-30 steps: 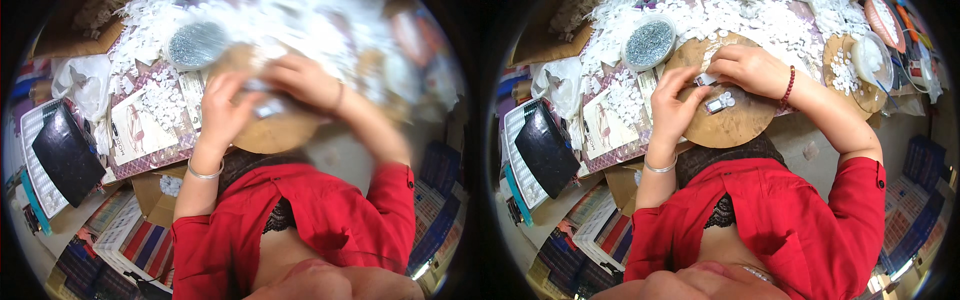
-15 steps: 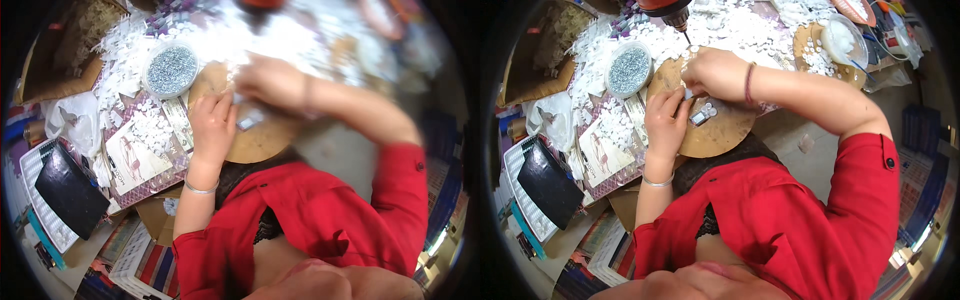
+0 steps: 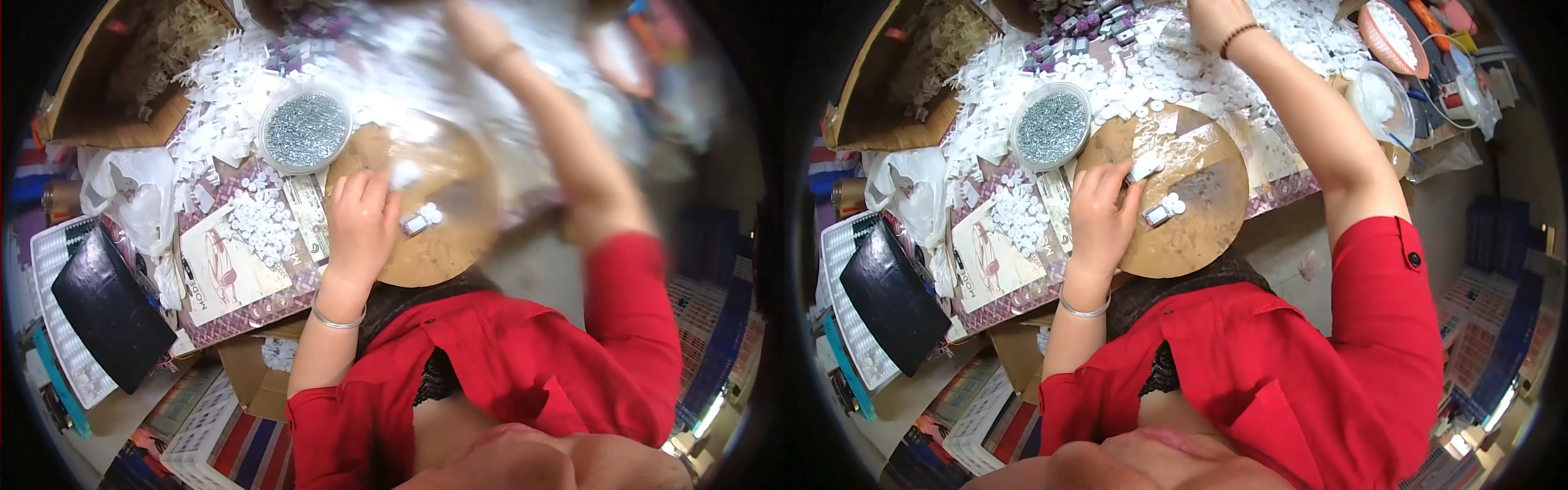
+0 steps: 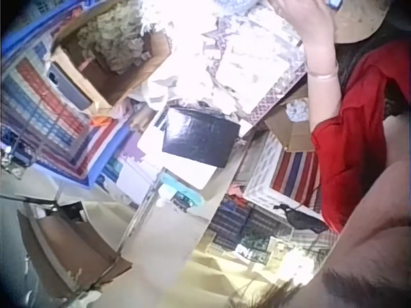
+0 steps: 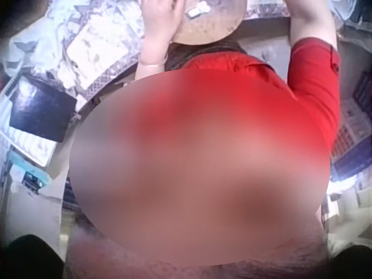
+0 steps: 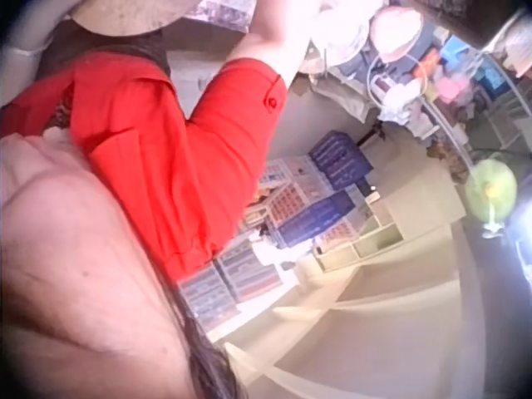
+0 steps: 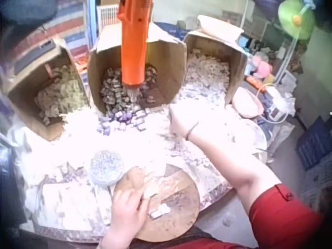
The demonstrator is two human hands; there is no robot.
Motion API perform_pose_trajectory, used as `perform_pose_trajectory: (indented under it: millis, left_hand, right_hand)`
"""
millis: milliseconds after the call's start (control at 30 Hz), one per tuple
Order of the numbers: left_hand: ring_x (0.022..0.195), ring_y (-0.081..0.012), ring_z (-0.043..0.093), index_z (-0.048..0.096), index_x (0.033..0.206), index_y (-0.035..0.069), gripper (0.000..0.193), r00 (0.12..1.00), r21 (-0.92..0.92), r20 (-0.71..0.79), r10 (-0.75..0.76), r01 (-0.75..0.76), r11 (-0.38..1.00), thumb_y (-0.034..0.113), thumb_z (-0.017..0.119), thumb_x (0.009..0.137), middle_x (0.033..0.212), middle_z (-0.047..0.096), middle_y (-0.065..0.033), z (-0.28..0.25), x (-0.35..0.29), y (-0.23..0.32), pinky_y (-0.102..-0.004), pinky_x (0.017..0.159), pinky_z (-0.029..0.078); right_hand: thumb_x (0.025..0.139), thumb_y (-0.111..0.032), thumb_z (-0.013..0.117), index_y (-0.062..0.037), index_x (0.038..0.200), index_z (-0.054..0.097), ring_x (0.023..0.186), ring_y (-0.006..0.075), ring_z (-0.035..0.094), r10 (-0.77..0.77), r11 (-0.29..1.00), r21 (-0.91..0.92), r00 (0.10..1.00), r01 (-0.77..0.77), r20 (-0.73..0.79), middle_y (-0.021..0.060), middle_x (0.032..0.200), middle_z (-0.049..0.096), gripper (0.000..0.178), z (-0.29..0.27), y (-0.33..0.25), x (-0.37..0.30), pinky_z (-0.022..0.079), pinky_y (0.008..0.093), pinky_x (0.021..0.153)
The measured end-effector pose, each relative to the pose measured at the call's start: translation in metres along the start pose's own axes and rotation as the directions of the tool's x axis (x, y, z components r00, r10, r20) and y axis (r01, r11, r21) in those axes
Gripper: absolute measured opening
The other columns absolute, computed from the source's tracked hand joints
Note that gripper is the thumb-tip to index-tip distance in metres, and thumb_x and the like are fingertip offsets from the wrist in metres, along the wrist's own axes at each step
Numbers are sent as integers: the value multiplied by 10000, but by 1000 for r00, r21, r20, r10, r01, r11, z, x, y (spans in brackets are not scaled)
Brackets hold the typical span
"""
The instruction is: Applying adhesive to small white components on a wooden board using a brush and arranging them.
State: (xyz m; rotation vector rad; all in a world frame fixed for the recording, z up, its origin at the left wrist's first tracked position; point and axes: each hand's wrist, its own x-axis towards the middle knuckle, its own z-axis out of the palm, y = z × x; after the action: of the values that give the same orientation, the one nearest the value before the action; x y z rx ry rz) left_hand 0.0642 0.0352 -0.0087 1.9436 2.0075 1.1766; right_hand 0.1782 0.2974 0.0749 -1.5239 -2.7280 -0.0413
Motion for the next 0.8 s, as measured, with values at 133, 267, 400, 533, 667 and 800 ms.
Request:
perform_pose_trajectory:
  millis: [133,267,400,533,667,800]
  left_hand:
    - [878,-294,604,686,1085,29,322,1000,-52,-3,-13,12,999,66,769,776,977,645,-125,-8,8,7,-382,777,497]
    - [874,-191,632,674,1132,3,343,983,-159,-104,-153,135,978,92,780,818,1022,658,-118,-15,5,8,-310,737,517]
    - [819,-114,634,664,1122,-24,293,917,-561,-135,-376,242,792,89,755,867,996,680,-96,-10,29,16,-237,697,523]
    - [755,-78,644,658,1083,-24,203,870,-864,286,-402,416,285,47,711,901,897,699,-51,-24,26,18,-181,682,528]
    - [888,-108,640,613,1206,-40,440,783,-692,518,-344,620,369,84,797,826,1095,671,-93,-41,9,36,-214,773,535]
    - [939,-175,637,657,1196,22,565,967,-317,160,-198,240,918,123,873,684,1117,670,-98,-35,-21,39,-309,805,525]
  right_hand:
    - [819,-268,619,-64,969,734,936,354,693,107,990,-100,986,-94,130,209,984,715,278,-58,-2,-14,538,464,846]
    - [877,-217,603,-65,1186,652,843,348,669,-43,719,689,995,93,-89,186,935,692,348,30,23,-16,538,435,779]
    - [964,-118,595,-11,1182,616,779,124,677,-246,53,988,957,-148,156,92,938,674,244,20,-28,-101,561,265,708]
    - [964,-104,629,-15,1252,560,755,84,630,-505,32,998,860,-60,68,21,896,611,309,21,-25,-147,535,231,670]
    - [802,-178,790,-71,1103,649,704,185,612,-543,471,757,825,454,-157,61,777,581,350,27,-13,-159,500,311,644]
    - [758,-259,809,-84,1010,681,871,275,606,-577,439,710,779,551,-247,76,892,631,332,48,-11,-170,490,376,791]
